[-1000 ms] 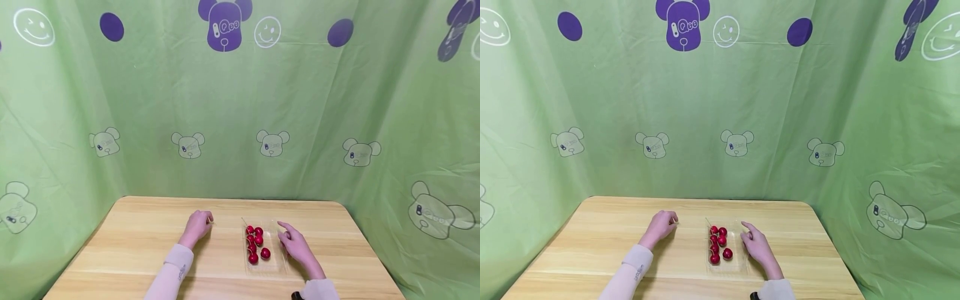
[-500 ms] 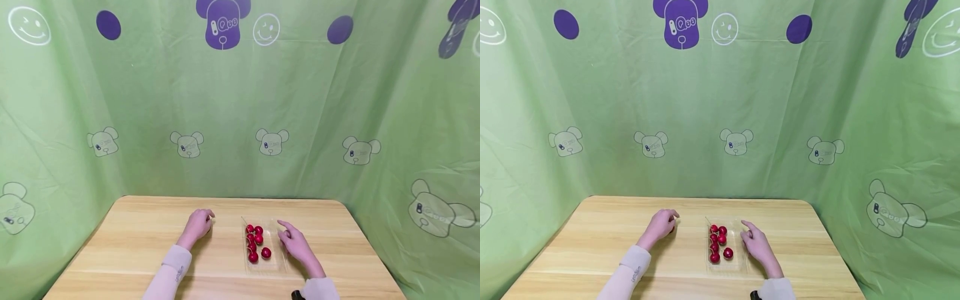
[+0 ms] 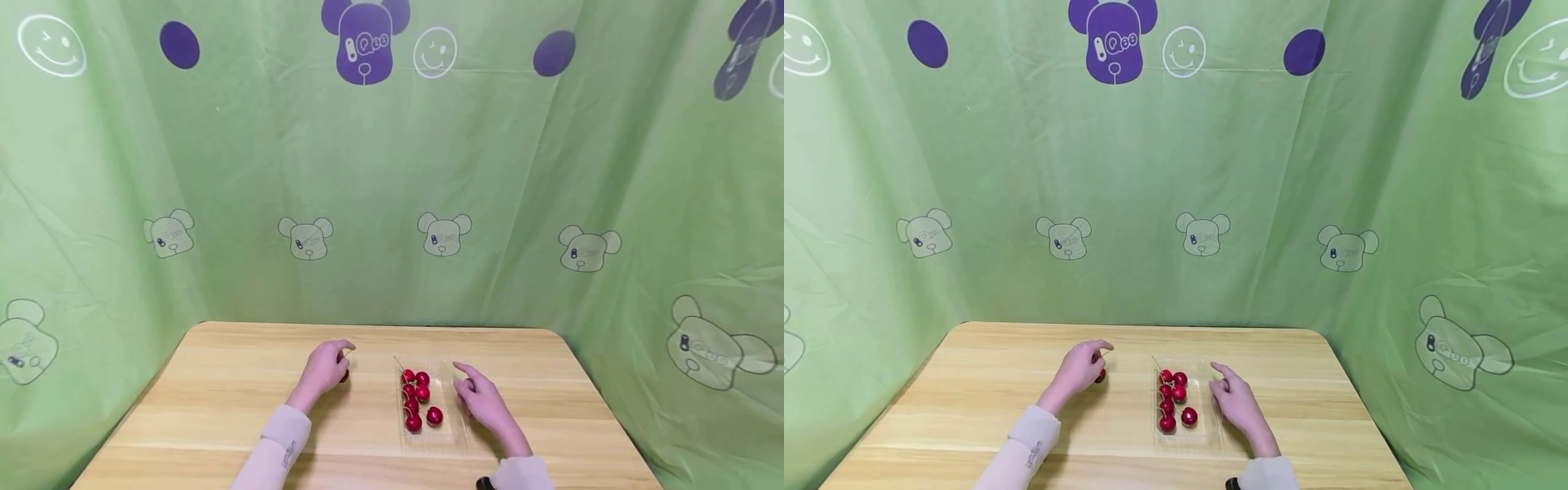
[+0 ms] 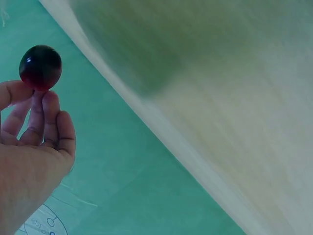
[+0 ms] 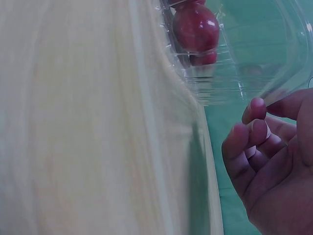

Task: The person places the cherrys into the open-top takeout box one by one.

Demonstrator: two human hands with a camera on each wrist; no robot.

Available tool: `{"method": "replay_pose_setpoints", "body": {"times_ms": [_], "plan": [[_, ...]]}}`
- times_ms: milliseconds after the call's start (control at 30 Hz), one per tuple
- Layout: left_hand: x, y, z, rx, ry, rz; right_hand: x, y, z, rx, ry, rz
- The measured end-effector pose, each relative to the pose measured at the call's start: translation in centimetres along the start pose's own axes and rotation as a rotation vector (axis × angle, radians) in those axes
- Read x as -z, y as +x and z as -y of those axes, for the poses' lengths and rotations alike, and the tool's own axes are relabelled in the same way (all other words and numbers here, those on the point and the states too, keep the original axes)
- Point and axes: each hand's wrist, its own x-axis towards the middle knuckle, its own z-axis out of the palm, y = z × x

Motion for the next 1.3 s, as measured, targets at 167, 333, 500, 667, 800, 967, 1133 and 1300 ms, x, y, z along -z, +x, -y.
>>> {"method": "replay_pose_setpoints", "body": {"times_ms": [167,333,500,667,800,967,1133,1300], "plan": [[0.3,-0.1,-0.2,0.023,-0.039,0.016,0.0,0.1,-0.1,-0.005,-0.004,-0.003],[0.5,-0.1,-0.3,0.051,-0.075,0.027,0.0,0.1,0.0,-0.001,0.005,0.001],[0.9,-0.2,-0.7,0.059,-0.098,0.019,0.0,0.0,0.1,0.009,0.016,0.005],[1.3,-0.5,-1.1,0.036,-0.133,0.011,0.0,-0.1,0.1,0.015,0.019,0.005],[1.4,-0.5,-1.2,0.030,-0.177,0.004,0.0,-0.1,0.1,0.015,0.015,0.003],[1.7,-0.6,-1.3,0.045,-0.246,0.012,0.1,-0.1,0.2,0.015,0.014,0.002],[1.8,-0.7,-1.4,0.055,-0.316,0.017,0.1,-0.2,0.4,0.012,0.008,-0.002],[2.0,-0.8,-1.4,0.071,-0.351,0.022,0.1,-0.2,0.4,0.014,0.008,0.002]]}}
